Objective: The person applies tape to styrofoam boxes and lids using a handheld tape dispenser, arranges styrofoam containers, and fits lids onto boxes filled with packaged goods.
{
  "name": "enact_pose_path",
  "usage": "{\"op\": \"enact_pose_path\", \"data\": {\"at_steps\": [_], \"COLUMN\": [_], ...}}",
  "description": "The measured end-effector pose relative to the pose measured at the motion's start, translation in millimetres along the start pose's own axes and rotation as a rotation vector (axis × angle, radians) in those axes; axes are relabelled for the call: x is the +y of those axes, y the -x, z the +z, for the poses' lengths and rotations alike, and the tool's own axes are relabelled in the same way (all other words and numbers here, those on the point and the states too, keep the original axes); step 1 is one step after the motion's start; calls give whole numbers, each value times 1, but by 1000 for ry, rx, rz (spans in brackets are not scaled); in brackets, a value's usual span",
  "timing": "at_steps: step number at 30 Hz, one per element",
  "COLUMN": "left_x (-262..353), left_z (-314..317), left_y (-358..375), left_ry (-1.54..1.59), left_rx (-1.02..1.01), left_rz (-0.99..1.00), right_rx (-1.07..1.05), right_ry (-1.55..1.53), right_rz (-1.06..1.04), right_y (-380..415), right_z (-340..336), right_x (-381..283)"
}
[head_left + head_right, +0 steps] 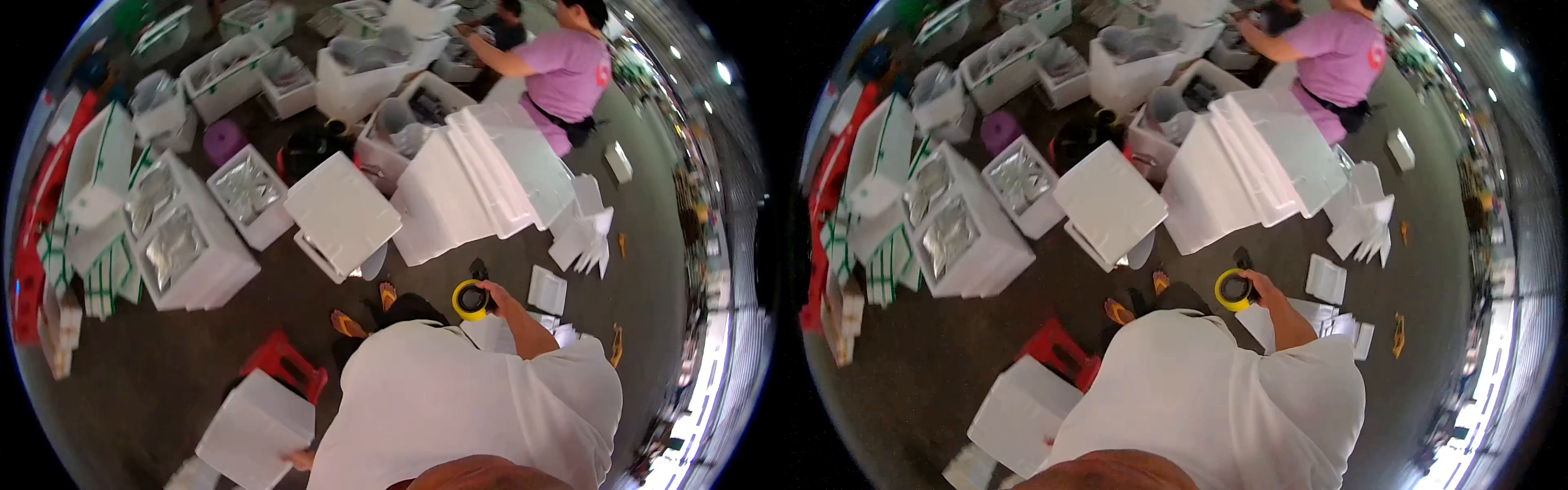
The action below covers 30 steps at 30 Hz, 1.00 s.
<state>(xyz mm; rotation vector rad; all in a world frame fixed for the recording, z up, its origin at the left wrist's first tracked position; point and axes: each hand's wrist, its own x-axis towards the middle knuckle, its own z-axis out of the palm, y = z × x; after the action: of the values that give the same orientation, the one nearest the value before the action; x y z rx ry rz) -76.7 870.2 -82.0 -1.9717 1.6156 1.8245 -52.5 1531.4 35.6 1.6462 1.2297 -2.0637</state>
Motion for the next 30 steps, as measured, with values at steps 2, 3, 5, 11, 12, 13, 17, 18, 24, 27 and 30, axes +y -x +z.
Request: {"op": "enact_pose_path", "data": {"at_steps": [2,3,5,11,12,13,17,18,24,27,30], "left_x": [0,0,-4,-14,-21,-24,-67,-77,-108,-108,-102], "left_z": [15,15,28,68,76,82,94,95,86,59,19], "left_y": [-5,8,12,39,46,55,99,109,154,162,157], "left_ry": [-100,-111,-167,-312,-332,-338,-392,-399,-420,-445,-473], "left_rx": [-77,-101,-161,-310,-329,-335,-364,-359,-239,-107,91], "left_rz": [20,65,77,129,131,160,168,175,224,278,355], "right_rx": [5,57,128,101,97,46,45,15,64,39,137], "right_ry": [-47,-37,-38,-103,-104,-134,-123,-128,73,-21,49], "right_rz": [-30,-12,-1,41,31,22,27,13,75,30,17], "right_y": [25,35,41,46,32,8,-19,-35,-78,-44,-73], "right_z": [-2,-31,-35,-49,-65,-61,-124,-136,-181,-164,-167], "right_x": [27,49,61,60,62,64,58,58,58,51,66]}}
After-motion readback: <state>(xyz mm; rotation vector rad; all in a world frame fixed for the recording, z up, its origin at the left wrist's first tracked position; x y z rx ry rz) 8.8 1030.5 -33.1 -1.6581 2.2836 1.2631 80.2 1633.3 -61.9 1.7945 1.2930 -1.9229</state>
